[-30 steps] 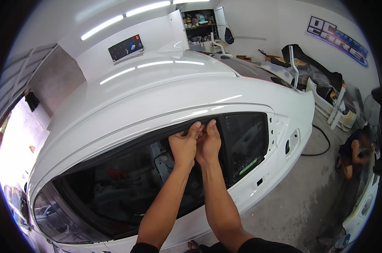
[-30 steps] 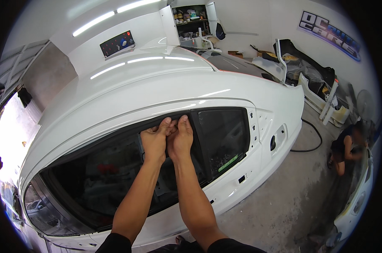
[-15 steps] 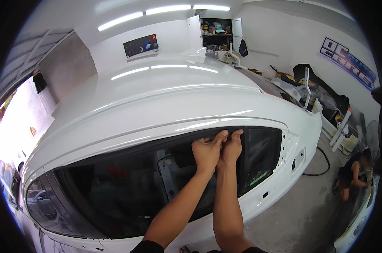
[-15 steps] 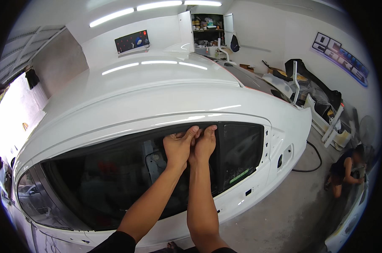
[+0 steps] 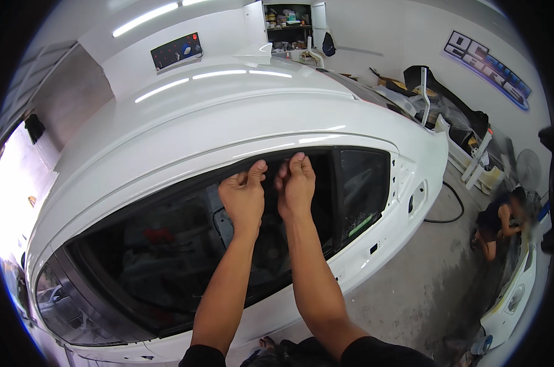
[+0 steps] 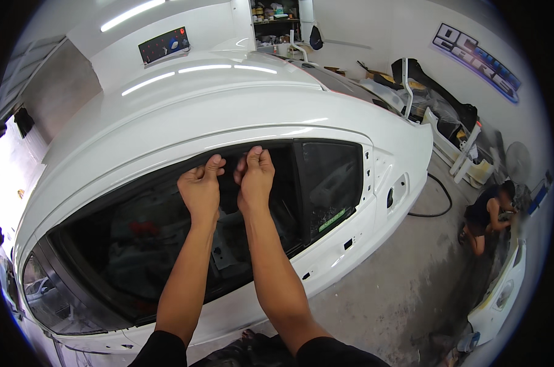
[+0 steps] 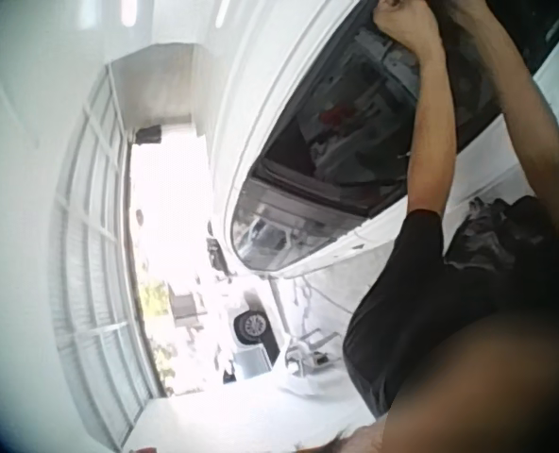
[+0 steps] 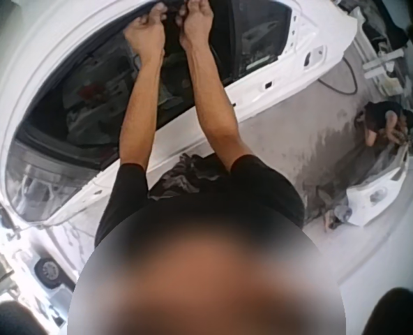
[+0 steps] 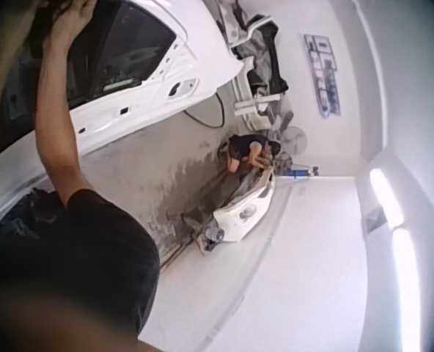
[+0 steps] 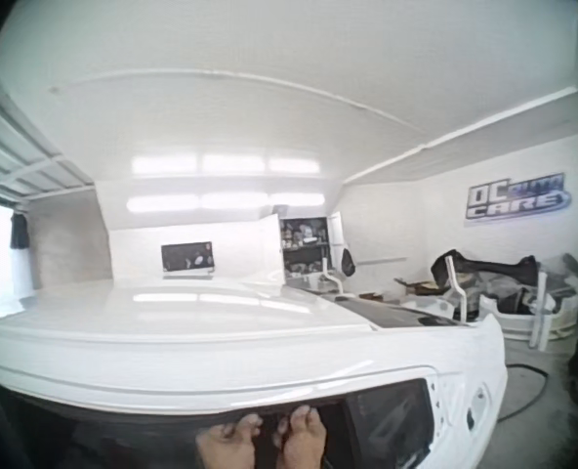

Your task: The person wipes the white car door and window frame with a cloth, then removes a black rubber weatherstrip from the window edge and reattaches it. The person continues to wipe the door surface and adjust the weatherstrip along the window perimeter.

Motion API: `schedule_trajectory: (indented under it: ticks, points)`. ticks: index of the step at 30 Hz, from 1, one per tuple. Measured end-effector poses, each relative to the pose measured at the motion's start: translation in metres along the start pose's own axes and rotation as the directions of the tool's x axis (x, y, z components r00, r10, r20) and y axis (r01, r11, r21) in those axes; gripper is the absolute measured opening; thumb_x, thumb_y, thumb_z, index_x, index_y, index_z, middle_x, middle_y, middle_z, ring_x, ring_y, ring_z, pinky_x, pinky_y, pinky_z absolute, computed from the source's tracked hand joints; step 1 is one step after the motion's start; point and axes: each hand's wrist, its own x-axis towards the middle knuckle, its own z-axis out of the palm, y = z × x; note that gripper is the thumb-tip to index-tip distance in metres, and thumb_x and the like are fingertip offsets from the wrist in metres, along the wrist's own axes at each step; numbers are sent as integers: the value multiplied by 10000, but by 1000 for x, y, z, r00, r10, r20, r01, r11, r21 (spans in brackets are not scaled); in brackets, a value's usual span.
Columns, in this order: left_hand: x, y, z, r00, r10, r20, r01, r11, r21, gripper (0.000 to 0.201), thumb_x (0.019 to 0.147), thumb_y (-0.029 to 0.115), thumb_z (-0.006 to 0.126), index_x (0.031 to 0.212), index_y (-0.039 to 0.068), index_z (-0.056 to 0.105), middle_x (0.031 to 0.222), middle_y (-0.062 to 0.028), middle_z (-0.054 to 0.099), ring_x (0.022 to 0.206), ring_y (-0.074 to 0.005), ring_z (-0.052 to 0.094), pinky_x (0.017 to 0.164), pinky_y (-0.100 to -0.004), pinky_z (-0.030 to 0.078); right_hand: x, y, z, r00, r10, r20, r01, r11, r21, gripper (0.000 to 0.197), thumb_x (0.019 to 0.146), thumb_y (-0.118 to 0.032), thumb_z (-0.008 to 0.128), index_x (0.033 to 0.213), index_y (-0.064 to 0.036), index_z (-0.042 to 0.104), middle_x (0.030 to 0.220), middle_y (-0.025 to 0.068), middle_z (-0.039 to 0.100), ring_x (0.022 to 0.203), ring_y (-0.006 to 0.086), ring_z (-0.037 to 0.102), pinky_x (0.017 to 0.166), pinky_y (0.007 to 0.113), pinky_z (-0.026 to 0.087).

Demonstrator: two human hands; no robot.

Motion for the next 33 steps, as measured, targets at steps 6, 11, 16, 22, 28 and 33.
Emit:
schedule_trajectory:
  ticks: [6, 11, 16, 22, 28, 33]
  points:
    - [9, 2, -10, 998, -49, 30, 43, 981, 191, 352, 870, 278, 832, 764, -47, 743, 559, -23, 599, 537, -104, 466, 562, -311, 410, -39, -18, -21, 448, 45, 893, 885, -164, -436, 326, 938, -332, 629, 720, -91, 656, 665, 74, 636, 673, 247, 627, 720, 404, 456]
    - [15, 1, -17, 996, 7, 87, -20, 989, 149, 416, 836, 352, 851, 832, -55, 762, 620, -81, 672, 594, -151, 568, 646, -326, 472, -26, -83, -14, 601, 648, 468, 797, -442, -411, 478, 971, -441, 551, 667, -112, 717, 612, 126, 677, 570, 312, 696, 576, 470, 565]
    - [21, -2, -18, 993, 12, 121, -21, 997, 76, 436, 834, 375, 853, 855, -53, 772, 710, -111, 730, 680, -162, 631, 712, -325, 504, -86, -16, -36, 271, 591, 760, 940, 8, -342, 440, 956, -414, 590, 669, -103, 709, 585, 148, 650, 552, 368, 672, 550, 484, 547]
    - [-8, -33, -6, 963, -96, 251, 107, 994, -29, 272, 919, 198, 788, 1068, -24, 740, 861, -42, 731, 777, -88, 630, 754, -241, 503, -113, -5, -87, 284, 612, 738, 926, 25, -377, 332, 926, -378, 640, 788, -84, 709, 673, 109, 674, 637, 329, 683, 623, 434, 556]
    - [-87, -88, 60, 834, -161, 527, 191, 982, -1, 397, 959, 232, 741, 1275, -1, 677, 979, -79, 756, 862, -85, 665, 797, -232, 514, -105, -66, -144, 764, 148, 628, 645, -179, -743, 142, 859, -198, 738, 836, -69, 683, 768, 93, 677, 671, 281, 683, 622, 392, 549]
    - [-108, -97, 80, 934, -186, 306, 168, 982, 84, 306, 885, 159, 807, 1131, -11, 742, 880, -93, 760, 677, -104, 641, 636, -271, 504, -95, -72, -169, 863, -428, 267, 334, 87, -939, 192, 808, 1, 767, 961, -26, 655, 867, 98, 637, 599, 242, 622, 574, 339, 514]
